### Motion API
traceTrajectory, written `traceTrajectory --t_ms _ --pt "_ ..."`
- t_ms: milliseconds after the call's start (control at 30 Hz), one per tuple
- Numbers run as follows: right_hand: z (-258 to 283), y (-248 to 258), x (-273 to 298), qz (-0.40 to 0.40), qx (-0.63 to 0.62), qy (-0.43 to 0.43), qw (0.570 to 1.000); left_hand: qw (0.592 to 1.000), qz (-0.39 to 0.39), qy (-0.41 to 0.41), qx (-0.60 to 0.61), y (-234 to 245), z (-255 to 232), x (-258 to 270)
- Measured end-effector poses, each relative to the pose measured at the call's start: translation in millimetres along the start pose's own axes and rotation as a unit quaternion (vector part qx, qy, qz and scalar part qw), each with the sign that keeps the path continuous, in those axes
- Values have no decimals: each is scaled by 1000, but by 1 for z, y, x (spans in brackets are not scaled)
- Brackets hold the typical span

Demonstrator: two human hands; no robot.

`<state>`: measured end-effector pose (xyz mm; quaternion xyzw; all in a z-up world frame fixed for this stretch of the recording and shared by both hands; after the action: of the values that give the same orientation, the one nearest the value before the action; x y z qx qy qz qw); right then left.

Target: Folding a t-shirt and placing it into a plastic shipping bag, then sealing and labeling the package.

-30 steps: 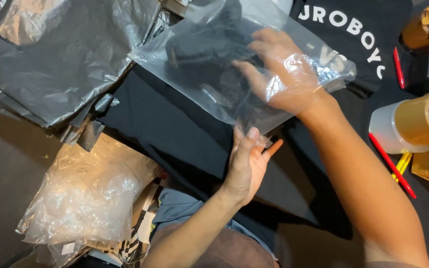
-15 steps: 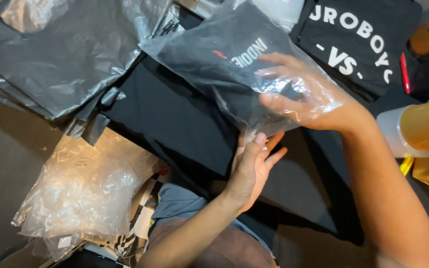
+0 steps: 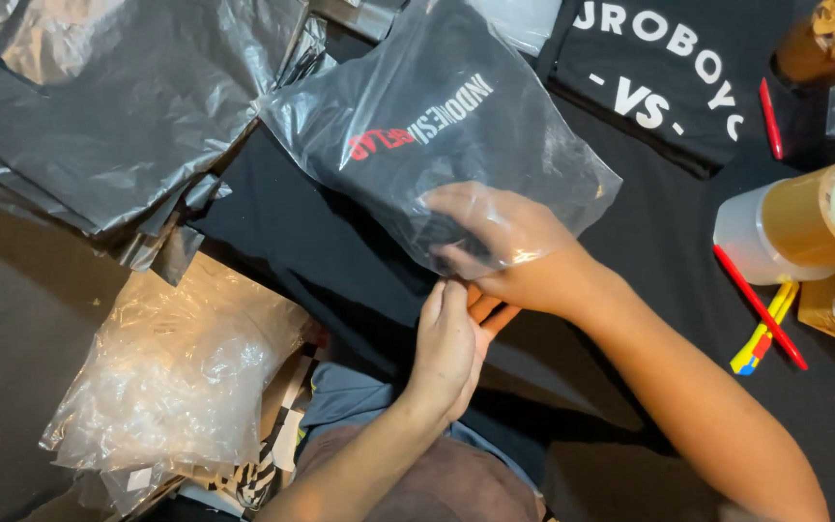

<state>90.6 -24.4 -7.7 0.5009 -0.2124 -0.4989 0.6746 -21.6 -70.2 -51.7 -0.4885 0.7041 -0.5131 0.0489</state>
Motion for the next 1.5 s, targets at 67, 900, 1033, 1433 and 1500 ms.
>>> traceTrajectory --t_ms 67,900,1033,1433,1500 --pt "1 0 -5 3 -27 -19 999 1000 -2 2 4 0 0 -3" --pt "-65 4 -41 221 99 -15 970 991 61 -6 -120 -6 3 13" --pt "-69 5 -37 203 81 -4 976 991 49 21 -125 -5 17 21" --pt "-57 17 39 177 157 -51 970 966 112 24 -232 14 39 48" --pt "-54 25 51 141 128 -60 980 964 104 15 -244 14 42 53"
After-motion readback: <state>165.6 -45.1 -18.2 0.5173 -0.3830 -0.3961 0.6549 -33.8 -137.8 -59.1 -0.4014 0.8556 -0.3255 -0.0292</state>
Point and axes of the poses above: each hand's wrist, its own x-axis away from the middle knuckle, its own y-axis out of the back of the hand, z = x × y, the point moved 2 cm from there along -x, towards the middle knuckle, and after that the axes turned 6 degrees about z, right-handed, at the moved point
